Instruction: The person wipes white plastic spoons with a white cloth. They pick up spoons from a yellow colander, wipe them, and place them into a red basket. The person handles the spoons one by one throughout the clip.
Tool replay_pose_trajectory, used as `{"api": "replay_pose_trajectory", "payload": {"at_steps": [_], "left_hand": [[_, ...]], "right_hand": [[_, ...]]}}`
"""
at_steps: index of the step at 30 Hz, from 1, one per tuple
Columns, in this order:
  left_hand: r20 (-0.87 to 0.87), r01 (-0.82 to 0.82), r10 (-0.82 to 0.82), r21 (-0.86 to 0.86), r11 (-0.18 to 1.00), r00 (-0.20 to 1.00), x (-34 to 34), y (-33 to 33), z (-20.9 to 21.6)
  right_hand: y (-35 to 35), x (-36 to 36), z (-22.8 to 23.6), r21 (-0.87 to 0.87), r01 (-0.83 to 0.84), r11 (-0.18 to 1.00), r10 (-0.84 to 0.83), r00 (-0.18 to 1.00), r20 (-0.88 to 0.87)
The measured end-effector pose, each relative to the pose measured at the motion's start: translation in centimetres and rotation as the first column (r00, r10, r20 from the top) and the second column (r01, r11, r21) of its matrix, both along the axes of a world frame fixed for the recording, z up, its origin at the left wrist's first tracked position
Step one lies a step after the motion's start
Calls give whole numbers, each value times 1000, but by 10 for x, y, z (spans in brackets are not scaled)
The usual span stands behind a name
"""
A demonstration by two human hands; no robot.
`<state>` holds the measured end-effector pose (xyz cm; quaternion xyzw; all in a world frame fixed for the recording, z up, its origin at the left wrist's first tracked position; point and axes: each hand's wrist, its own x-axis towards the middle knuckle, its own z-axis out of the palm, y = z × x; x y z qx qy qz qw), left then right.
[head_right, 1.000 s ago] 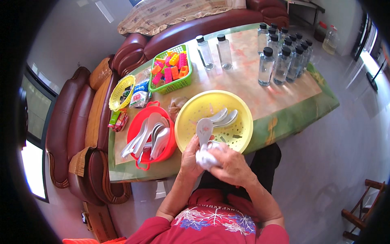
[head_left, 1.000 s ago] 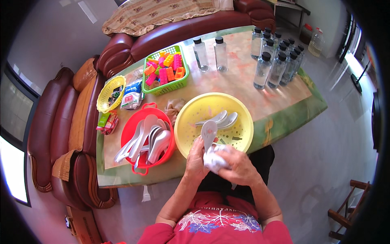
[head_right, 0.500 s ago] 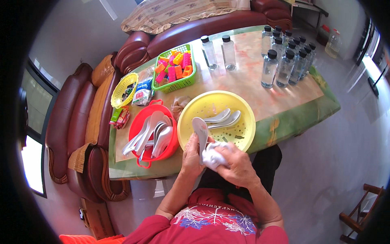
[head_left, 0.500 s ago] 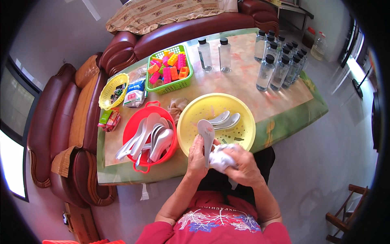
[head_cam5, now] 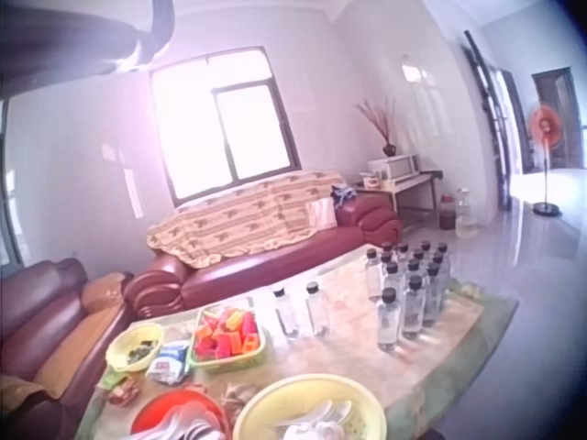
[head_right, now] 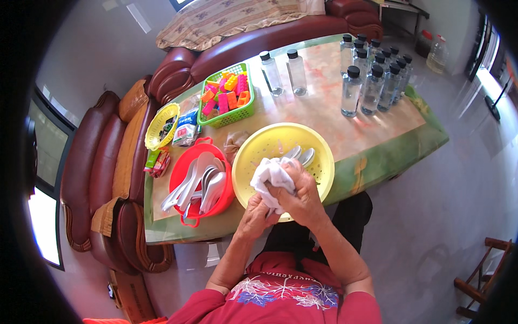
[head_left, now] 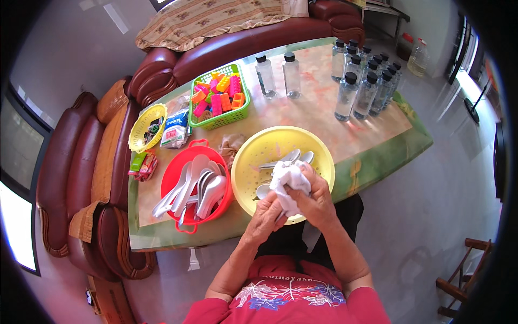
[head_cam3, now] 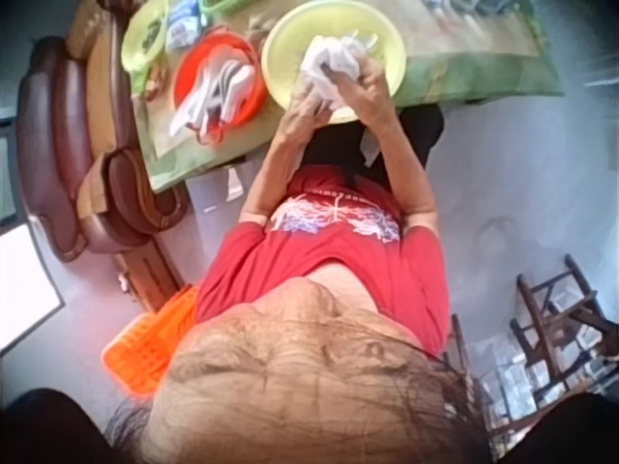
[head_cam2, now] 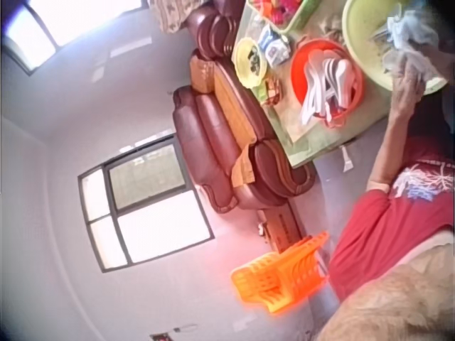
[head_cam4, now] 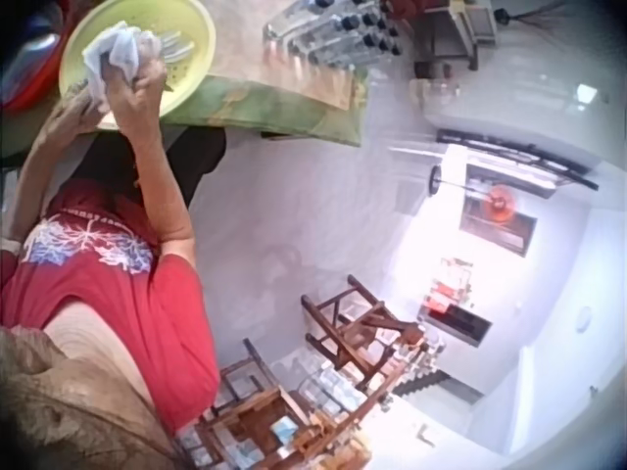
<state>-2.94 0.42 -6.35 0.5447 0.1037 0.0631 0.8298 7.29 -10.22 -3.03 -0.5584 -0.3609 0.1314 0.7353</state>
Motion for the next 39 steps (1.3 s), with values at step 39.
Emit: {"api": "replay_pose_trajectory", "payload": {"at_steps": [39], "left_hand": [[256, -336, 293, 902, 271, 921, 6, -25, 10]], "right_hand": [[1, -1, -17, -223, 323, 920, -332, 943, -4]]}}
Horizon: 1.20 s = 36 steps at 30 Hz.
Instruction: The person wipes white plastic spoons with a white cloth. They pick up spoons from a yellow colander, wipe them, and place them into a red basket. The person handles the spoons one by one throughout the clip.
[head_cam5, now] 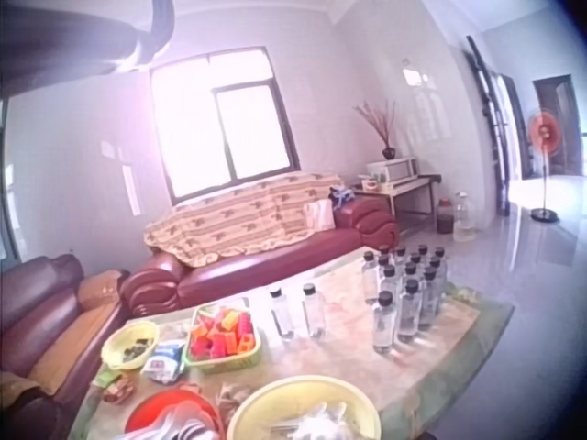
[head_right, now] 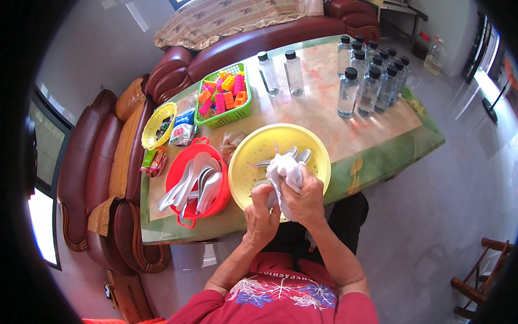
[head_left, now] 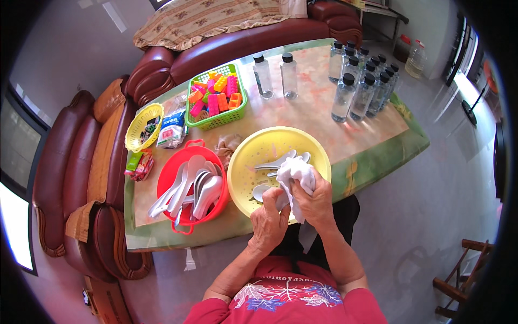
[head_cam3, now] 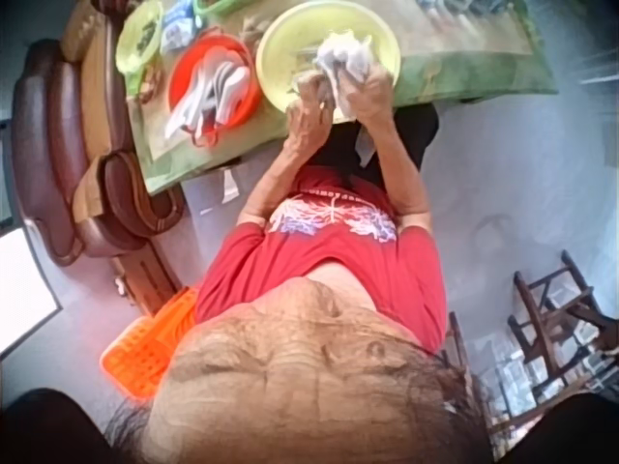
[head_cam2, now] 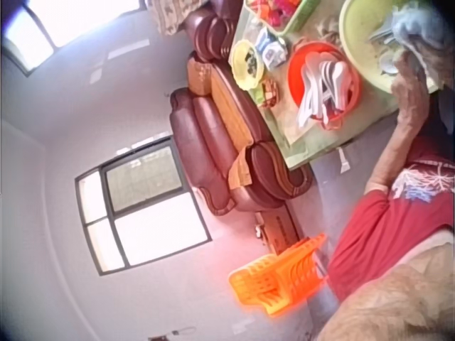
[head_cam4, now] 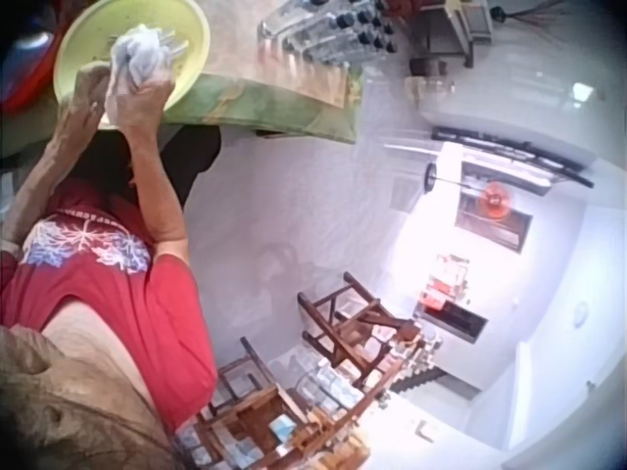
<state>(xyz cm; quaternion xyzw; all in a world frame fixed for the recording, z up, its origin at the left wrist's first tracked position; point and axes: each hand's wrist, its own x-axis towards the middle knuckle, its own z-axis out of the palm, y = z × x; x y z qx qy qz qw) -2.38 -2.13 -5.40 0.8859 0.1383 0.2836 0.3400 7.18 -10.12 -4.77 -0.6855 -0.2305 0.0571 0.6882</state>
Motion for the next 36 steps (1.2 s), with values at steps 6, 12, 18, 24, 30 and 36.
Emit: {"api": "replay_pose_trajectory", "payload": {"at_steps": [6, 12, 18, 24, 30, 36], "left_hand": [[-105, -8, 15, 66, 998, 994, -2, 3, -5], [-126, 37, -20, 133, 990, 992, 0, 0, -3], [-152, 113, -107, 32, 993, 983, -1, 4, 1], [330, 372, -174, -774, 512, 928, 4, 7, -8], [421, 472, -270, -866, 163, 866, -6, 9, -9], [357, 430, -240, -734, 526, 903, -3, 7, -4]], "right_hand": [[-27, -2, 0, 234, -120, 965, 211, 883, -419], [-9, -2, -14, 25, 137, 990, -138, 989, 59], [-12, 5, 12, 302, 300, 905, -238, 944, -227], [-20, 1, 13, 313, 199, 929, -136, 968, -210], [-2, -6, 14, 305, -74, 949, 191, 907, -375], [-3, 4, 17, 446, -38, 894, 219, 906, -362]]}}
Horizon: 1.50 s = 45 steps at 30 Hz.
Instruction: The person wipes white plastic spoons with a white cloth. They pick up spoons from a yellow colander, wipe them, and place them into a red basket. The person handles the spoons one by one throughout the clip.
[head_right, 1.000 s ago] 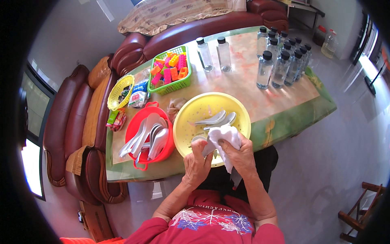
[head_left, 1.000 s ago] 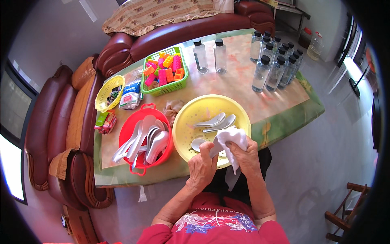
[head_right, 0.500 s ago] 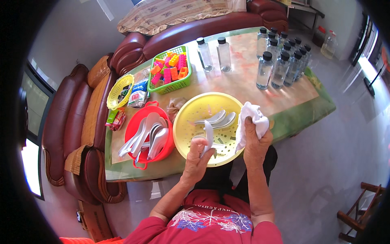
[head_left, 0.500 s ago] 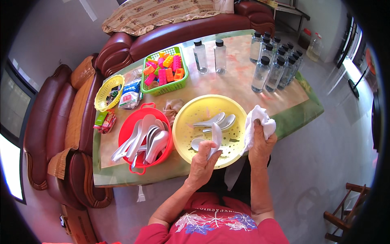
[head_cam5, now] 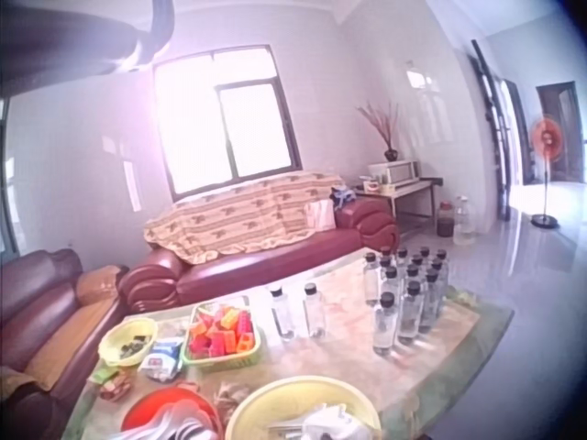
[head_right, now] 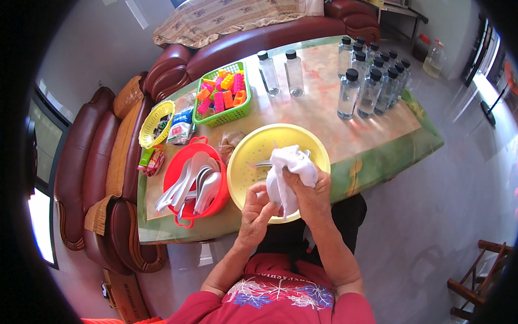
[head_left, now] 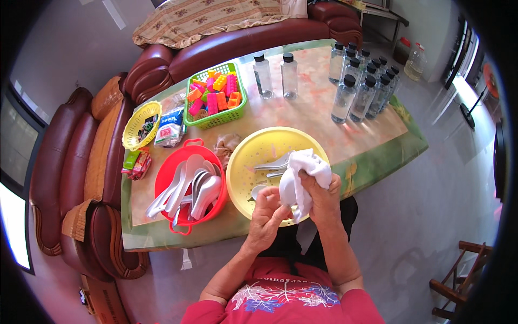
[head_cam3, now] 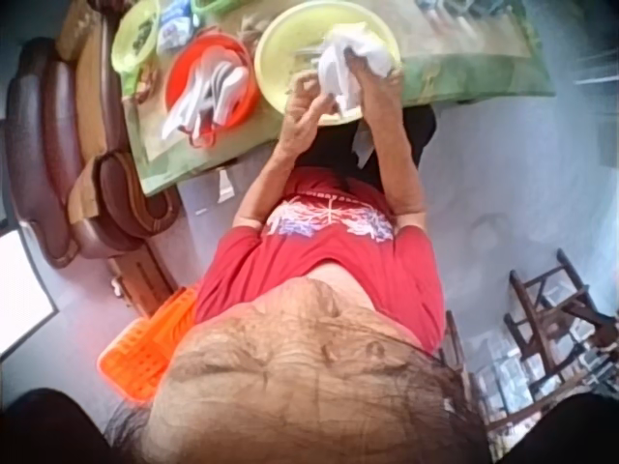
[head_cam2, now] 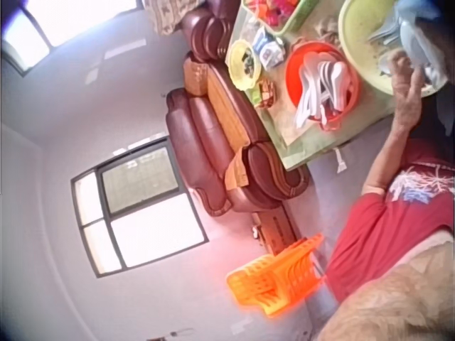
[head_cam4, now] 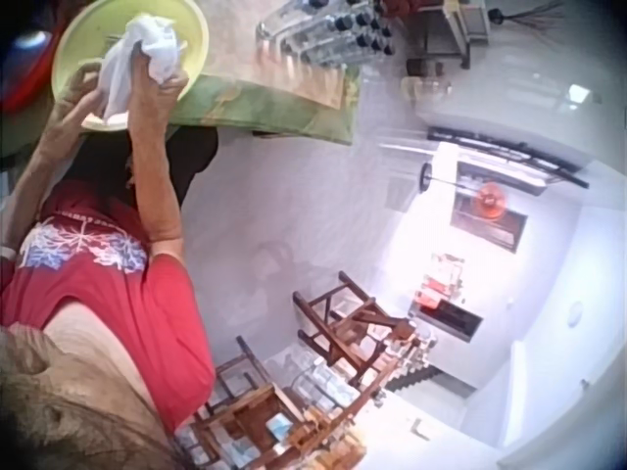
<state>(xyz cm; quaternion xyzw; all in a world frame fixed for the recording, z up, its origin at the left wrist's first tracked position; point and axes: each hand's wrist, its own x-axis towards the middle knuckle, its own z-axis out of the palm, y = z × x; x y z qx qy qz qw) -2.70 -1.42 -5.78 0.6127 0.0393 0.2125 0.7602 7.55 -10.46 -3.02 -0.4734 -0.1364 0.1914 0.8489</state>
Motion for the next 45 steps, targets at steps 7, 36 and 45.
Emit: {"api": "replay_pose_trajectory", "payload": {"at_steps": [7, 36, 45], "left_hand": [[-102, -187, 168, -222, 957, 981, 4, -8, 16], [-18, 135, -233, -770, 624, 972, 8, 12, -19], [-59, -11, -53, -772, 636, 997, 12, 11, -5]], "right_hand": [[8, -3, -13, 12, 139, 990, -139, 989, 43], [14, -13, -19, -368, 605, 706, 56, 470, 881], [4, -29, -10, -559, 310, 769, 329, 558, 762]]}}
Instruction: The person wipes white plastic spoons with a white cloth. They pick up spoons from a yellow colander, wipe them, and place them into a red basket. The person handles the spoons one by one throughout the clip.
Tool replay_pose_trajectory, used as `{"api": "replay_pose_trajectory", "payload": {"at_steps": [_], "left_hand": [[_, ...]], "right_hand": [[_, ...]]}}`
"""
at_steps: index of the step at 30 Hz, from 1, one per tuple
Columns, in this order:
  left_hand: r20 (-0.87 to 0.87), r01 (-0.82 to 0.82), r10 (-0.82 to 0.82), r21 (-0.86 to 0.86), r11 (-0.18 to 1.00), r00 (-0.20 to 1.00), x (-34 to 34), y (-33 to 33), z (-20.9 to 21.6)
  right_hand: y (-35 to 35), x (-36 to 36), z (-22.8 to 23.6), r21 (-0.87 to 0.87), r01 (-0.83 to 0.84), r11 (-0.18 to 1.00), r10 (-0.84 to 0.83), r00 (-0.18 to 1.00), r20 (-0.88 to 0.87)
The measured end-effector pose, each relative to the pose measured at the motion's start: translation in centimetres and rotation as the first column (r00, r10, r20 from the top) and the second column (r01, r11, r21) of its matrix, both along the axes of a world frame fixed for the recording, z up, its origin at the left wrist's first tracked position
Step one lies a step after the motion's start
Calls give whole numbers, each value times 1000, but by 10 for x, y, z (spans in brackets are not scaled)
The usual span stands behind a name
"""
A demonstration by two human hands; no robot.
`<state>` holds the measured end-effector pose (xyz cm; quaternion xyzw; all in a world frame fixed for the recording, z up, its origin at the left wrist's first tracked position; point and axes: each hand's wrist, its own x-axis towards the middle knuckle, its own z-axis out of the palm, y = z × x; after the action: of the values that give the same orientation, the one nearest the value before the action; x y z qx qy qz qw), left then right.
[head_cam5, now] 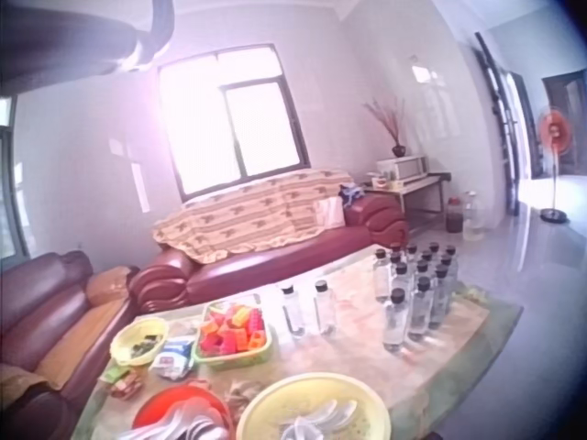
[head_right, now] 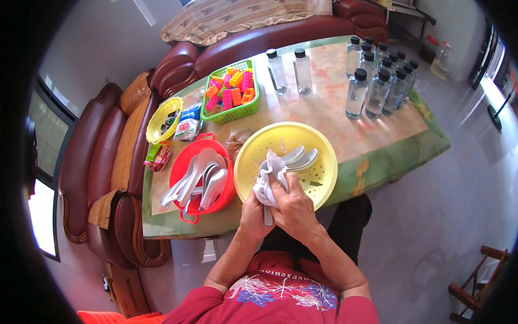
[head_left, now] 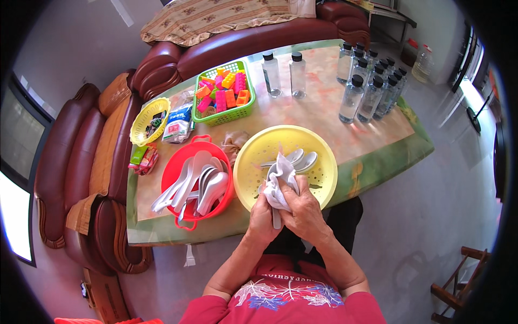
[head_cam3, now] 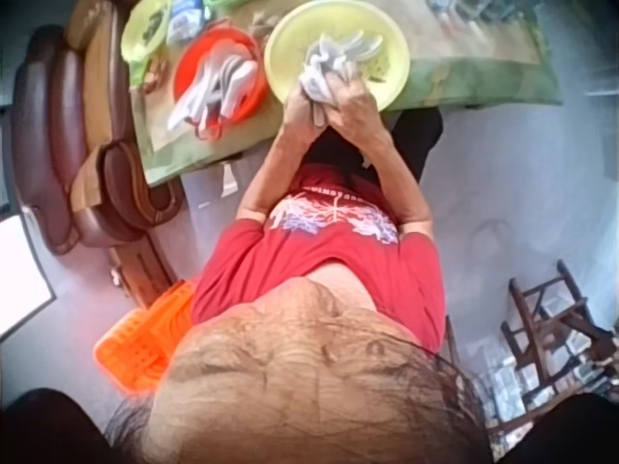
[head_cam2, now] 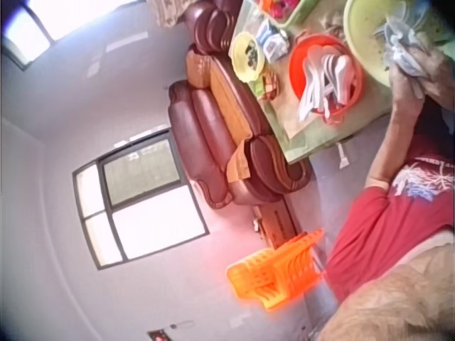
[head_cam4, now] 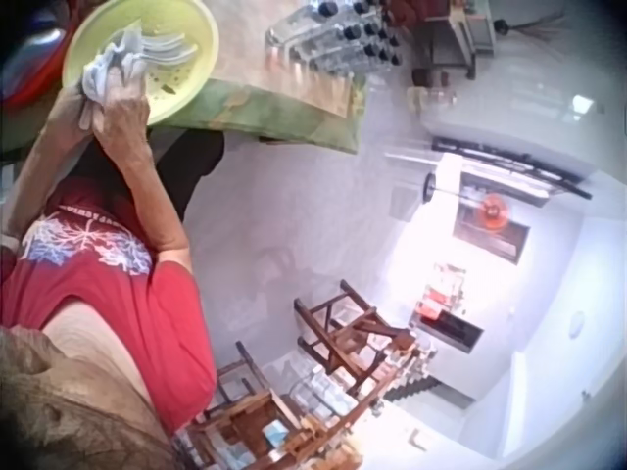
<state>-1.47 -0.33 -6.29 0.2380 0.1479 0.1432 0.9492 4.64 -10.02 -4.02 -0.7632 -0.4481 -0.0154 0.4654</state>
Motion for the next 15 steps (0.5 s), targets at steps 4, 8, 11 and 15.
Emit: {"api": "replay_pose_trajectory", "payload": {"at_steps": [4, 8, 11, 15], "left_hand": [[71, 59, -51, -113, 992, 996, -4, 6, -5], [63, 50, -46, -67, 996, 997, -4, 7, 1], [16, 73, -72, -68, 995, 997, -8, 16, -9], [-1, -24, 24, -99, 995, 1000, -5, -1, 6]], "right_hand": [[-12, -8, -3, -17, -122, 992, 121, 991, -56], [-24, -14, 6, 55, -262, 963, 268, 950, -160], [-33, -4, 14, 271, -353, 895, 445, 697, -562], [-14, 6, 19, 507, 154, 848, 346, 565, -749]]}}
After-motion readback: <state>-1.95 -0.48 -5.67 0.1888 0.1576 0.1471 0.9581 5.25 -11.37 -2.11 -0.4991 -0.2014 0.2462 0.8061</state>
